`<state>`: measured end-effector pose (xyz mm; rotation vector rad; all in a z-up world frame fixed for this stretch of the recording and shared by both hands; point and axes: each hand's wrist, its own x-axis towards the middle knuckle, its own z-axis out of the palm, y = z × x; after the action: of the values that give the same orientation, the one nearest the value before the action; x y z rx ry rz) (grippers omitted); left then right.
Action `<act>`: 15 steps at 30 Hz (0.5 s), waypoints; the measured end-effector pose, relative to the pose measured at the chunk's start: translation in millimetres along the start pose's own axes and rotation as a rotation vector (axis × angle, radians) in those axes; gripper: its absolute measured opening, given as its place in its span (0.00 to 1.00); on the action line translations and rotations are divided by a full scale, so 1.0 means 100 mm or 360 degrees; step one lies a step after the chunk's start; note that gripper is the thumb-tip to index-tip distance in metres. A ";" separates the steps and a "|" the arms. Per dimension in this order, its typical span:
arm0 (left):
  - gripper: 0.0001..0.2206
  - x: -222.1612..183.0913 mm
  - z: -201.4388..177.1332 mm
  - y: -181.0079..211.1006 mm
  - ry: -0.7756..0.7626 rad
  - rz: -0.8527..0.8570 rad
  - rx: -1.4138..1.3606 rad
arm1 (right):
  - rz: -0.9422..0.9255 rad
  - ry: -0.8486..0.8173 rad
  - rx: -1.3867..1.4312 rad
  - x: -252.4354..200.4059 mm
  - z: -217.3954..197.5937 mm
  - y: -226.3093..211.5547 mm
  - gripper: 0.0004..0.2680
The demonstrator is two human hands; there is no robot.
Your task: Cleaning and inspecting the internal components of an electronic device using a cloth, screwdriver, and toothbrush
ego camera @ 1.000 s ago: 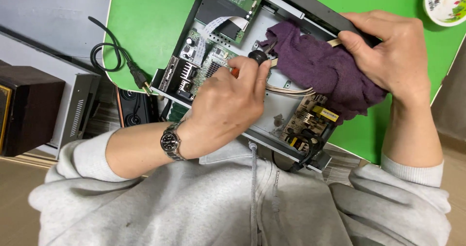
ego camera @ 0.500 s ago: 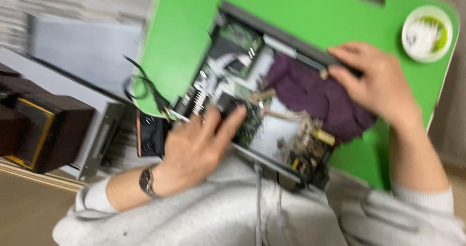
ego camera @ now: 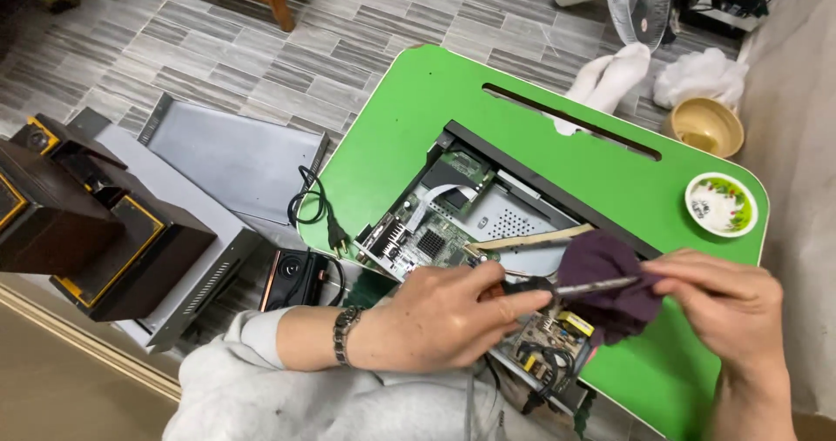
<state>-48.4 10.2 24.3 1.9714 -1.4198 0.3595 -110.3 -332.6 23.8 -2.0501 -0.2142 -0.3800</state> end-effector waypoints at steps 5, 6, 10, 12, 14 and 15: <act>0.19 0.01 -0.29 0.08 0.0116 -0.0064 0.0075 | 0.0229 0.0143 -0.0755 -0.20 -0.19 0.25 0.05; 0.16 0.06 -0.37 0.07 0.0132 -0.0102 0.0194 | 0.0131 -0.0163 -0.0928 -0.20 -0.22 0.26 0.09; 0.17 0.23 -0.21 0.08 0.0141 -0.0112 -0.0192 | -0.0053 0.0221 -0.1072 -0.34 -0.11 -0.11 0.13; 0.24 0.33 -0.13 0.11 0.0042 -0.0198 -0.0305 | -0.0329 0.0625 -0.1022 -0.44 -0.03 -0.42 0.04; 0.29 0.41 0.12 0.17 0.0014 -0.0178 -0.0356 | -0.0079 0.0519 -0.0773 -0.61 0.09 -0.61 0.08; 0.35 0.45 0.24 0.20 -0.0012 -0.0150 -0.0399 | 0.0159 0.0414 -0.0521 -0.70 0.15 -0.70 0.13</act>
<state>-54.1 -41.8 39.6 1.8281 -1.3027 0.1243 -194.2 -284.9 50.0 -2.2920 0.1163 -0.6481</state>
